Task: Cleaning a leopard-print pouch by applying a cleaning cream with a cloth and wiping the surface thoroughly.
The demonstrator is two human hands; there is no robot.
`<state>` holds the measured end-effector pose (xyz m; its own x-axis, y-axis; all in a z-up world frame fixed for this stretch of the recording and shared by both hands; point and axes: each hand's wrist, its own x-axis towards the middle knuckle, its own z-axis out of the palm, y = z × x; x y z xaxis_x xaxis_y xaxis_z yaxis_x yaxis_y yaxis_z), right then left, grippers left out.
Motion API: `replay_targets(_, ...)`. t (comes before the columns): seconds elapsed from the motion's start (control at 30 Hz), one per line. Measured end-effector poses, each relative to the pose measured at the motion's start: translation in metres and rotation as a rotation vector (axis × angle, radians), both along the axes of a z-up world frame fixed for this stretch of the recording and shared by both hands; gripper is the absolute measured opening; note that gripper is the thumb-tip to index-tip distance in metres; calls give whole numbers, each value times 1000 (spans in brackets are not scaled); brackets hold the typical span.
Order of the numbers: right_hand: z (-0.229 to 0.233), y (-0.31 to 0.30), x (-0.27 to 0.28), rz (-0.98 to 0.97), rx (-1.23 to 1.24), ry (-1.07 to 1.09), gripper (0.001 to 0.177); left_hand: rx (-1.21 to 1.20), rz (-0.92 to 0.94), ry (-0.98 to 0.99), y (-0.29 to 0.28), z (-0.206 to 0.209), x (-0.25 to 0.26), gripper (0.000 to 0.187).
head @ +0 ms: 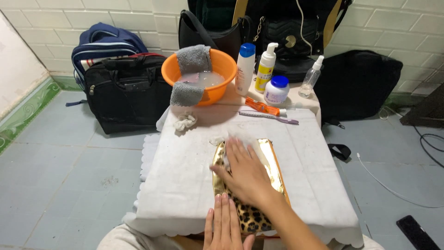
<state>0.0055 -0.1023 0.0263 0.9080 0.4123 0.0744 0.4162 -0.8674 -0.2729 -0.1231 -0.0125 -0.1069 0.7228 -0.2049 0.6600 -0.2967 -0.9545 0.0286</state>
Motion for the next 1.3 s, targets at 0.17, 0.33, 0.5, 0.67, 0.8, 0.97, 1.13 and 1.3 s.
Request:
replay_targets(0.17,2,-20,-69,123,124,39,75,-18,56,-28,-11,4,-1,73)
replay_targets(0.33,-45,-43,-115,237,144,-189,80,-145,99,63,-16,-8,2,29)
replay_targets(0.5,-40,-48,-121,203,174,-135,85,-392,87,-14,-22,20,-2,47)
replay_targets(0.67,-1,-21,-72,146,129,62,73,-123,122,-105,-17,10,-1,59)
replay_targets(0.8,-17,-9,2,20,-73,-63,92,-76,44,10,-6,21,-9,107)
replay_targets(0.97,-4,-5,2,-23,15,43,93,-89,22,49,-4,28,-12,109)
replay_targets(1.13,-1,-21,-69,52,140,93,87,-99,54,-31,-11,21,-7,92)
replay_targets(1.3,-69,-41,-132,171,187,-216,66,-126,148,-35,-15,19,-4,50)
